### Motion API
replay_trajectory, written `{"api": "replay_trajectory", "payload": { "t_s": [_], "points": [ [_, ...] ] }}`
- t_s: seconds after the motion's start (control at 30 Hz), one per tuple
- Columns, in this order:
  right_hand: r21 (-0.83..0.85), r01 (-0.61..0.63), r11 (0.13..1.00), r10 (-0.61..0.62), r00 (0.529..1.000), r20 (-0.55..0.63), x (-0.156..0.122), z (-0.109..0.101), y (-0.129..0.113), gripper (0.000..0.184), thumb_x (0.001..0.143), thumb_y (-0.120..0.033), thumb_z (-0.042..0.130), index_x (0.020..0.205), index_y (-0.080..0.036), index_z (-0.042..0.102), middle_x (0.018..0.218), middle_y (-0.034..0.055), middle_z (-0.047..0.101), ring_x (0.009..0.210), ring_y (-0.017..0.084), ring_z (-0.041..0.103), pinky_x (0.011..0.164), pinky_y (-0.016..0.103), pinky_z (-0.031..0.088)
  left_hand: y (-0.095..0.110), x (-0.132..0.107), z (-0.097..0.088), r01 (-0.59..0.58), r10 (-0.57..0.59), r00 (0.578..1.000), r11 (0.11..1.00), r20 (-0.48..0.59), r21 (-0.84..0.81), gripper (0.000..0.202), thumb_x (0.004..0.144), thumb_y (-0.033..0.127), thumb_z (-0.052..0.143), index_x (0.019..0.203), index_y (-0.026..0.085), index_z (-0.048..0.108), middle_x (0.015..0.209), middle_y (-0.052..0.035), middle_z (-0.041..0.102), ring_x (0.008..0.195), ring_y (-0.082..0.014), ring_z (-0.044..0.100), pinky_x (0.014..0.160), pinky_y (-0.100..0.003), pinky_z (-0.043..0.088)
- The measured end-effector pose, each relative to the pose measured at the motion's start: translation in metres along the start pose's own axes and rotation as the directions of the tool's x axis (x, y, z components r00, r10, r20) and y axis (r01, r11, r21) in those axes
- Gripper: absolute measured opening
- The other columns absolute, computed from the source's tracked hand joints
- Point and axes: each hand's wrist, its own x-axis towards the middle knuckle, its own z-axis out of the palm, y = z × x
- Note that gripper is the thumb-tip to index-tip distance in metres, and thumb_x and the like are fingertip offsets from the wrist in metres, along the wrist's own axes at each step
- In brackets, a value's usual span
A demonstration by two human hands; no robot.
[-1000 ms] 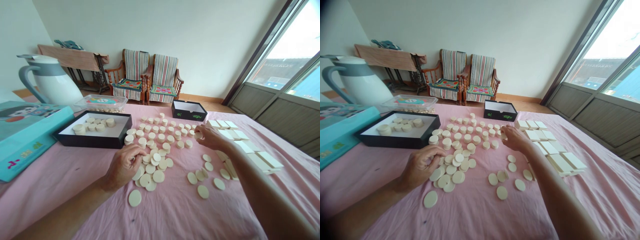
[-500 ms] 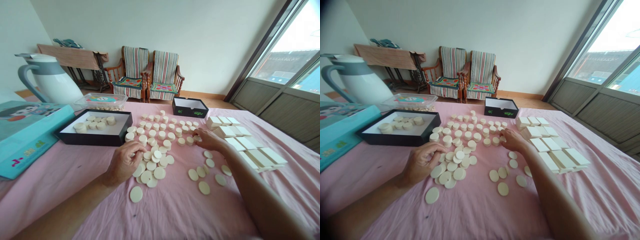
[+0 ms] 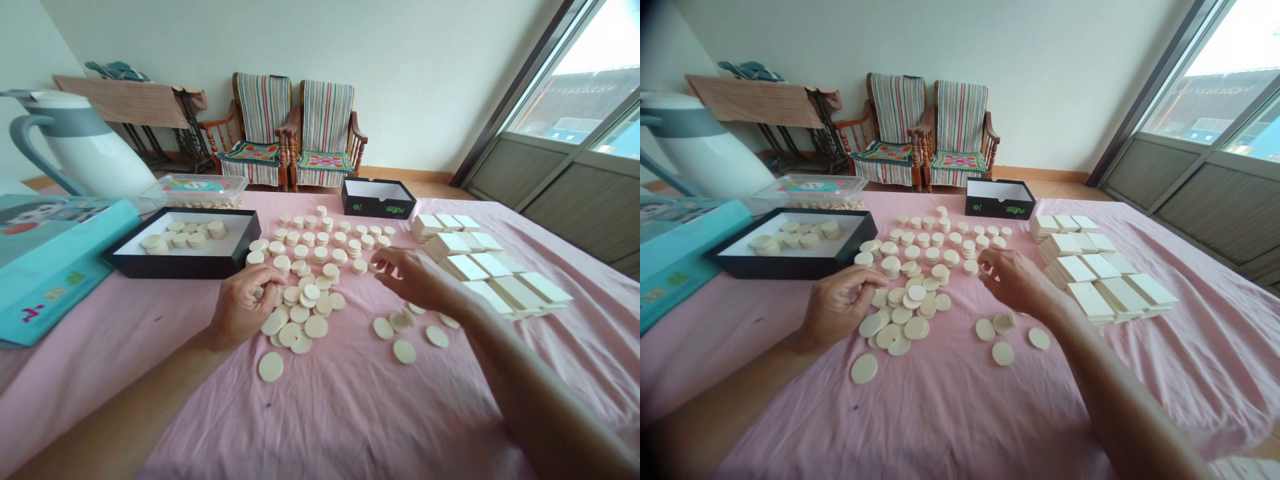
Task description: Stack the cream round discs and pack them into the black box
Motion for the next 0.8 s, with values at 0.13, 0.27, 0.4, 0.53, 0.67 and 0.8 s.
{"api": "replay_trajectory", "payload": {
  "t_s": [0.13, 0.27, 0.4, 0.53, 0.67, 0.8],
  "points": [
    [0.077, 0.087, 0.993, -0.089, 0.996, 0.030, -0.007, 0.016, -0.036, 0.020, 0.079, -0.010, 0.056, 0.098, -0.016, 0.061, 0.090, 0.0060, 0.065, 0.078, 0.015, 0.060, 0.069, 0.027, 0.043, -0.004, -0.001, 0.004, 0.017, -0.017, 1.000, 1.000, 0.003, -0.004, 0.021, 0.078, 0.007, 0.048, 0.074, 0.018, 0.066, 0.077, -0.0012, 0.069, 0.075, -0.0143, 0.065, 0.072, -0.025, 0.050],
    [0.062, 0.137, 0.989, -0.141, 0.988, 0.067, -0.007, 0.034, -0.055, 0.027, 0.078, -0.010, 0.058, 0.103, -0.017, 0.061, 0.102, 0.0080, 0.063, 0.088, 0.018, 0.059, 0.072, 0.028, 0.042, -0.007, -0.002, 0.007, 0.004, -0.004, 1.000, 1.000, -0.012, 0.007, 0.022, 0.076, 0.005, 0.047, 0.071, 0.017, 0.066, 0.075, -0.0007, 0.069, 0.075, -0.0142, 0.065, 0.073, -0.024, 0.049],
    [0.001, 0.072, 0.997, -0.072, 0.993, 0.093, -0.003, 0.049, -0.060, 0.025, 0.077, -0.017, 0.062, 0.101, -0.014, 0.062, 0.100, 0.0108, 0.060, 0.088, 0.020, 0.057, 0.071, 0.029, 0.042, -0.007, -0.002, 0.007, -0.010, 0.010, 1.000, 1.000, -0.029, 0.010, 0.023, 0.075, 0.004, 0.047, 0.072, 0.017, 0.066, 0.077, -0.0012, 0.070, 0.078, -0.0145, 0.066, 0.074, -0.024, 0.049],
    [0.025, 0.066, 0.998, -0.067, 0.997, 0.042, -0.003, 0.058, -0.056, 0.020, 0.076, -0.020, 0.061, 0.095, -0.014, 0.062, 0.093, 0.0086, 0.059, 0.080, 0.018, 0.055, 0.067, 0.027, 0.040, -0.007, -0.002, 0.007, -0.025, 0.026, 0.999, 1.000, -0.039, 0.015, 0.023, 0.076, 0.005, 0.047, 0.071, 0.017, 0.065, 0.076, -0.0007, 0.070, 0.078, -0.0143, 0.066, 0.075, -0.024, 0.048],
    [0.084, 0.103, 0.991, -0.098, 0.993, -0.064, -0.008, 0.061, -0.046, 0.015, 0.074, -0.015, 0.058, 0.089, -0.015, 0.060, 0.086, 0.0056, 0.058, 0.075, 0.015, 0.052, 0.067, 0.025, 0.040, -0.007, -0.002, 0.008, -0.060, 0.060, 0.998, 0.998, -0.030, 0.003, 0.023, 0.076, 0.004, 0.047, 0.071, 0.018, 0.065, 0.075, -0.0003, 0.069, 0.077, -0.0141, 0.065, 0.075, -0.023, 0.048],
    [0.041, 0.088, 0.995, -0.079, 0.979, -0.185, -0.012, 0.060, -0.030, 0.012, 0.075, -0.013, 0.056, 0.087, -0.016, 0.057, 0.083, 0.0053, 0.059, 0.079, 0.017, 0.051, 0.073, 0.028, 0.040, -0.007, -0.002, 0.009, -0.076, 0.076, 0.997, 0.997, -0.016, -0.006, 0.023, 0.076, 0.004, 0.047, 0.071, 0.018, 0.064, 0.074, 0.0001, 0.069, 0.074, -0.0135, 0.065, 0.072, -0.022, 0.047]
  ]
}}
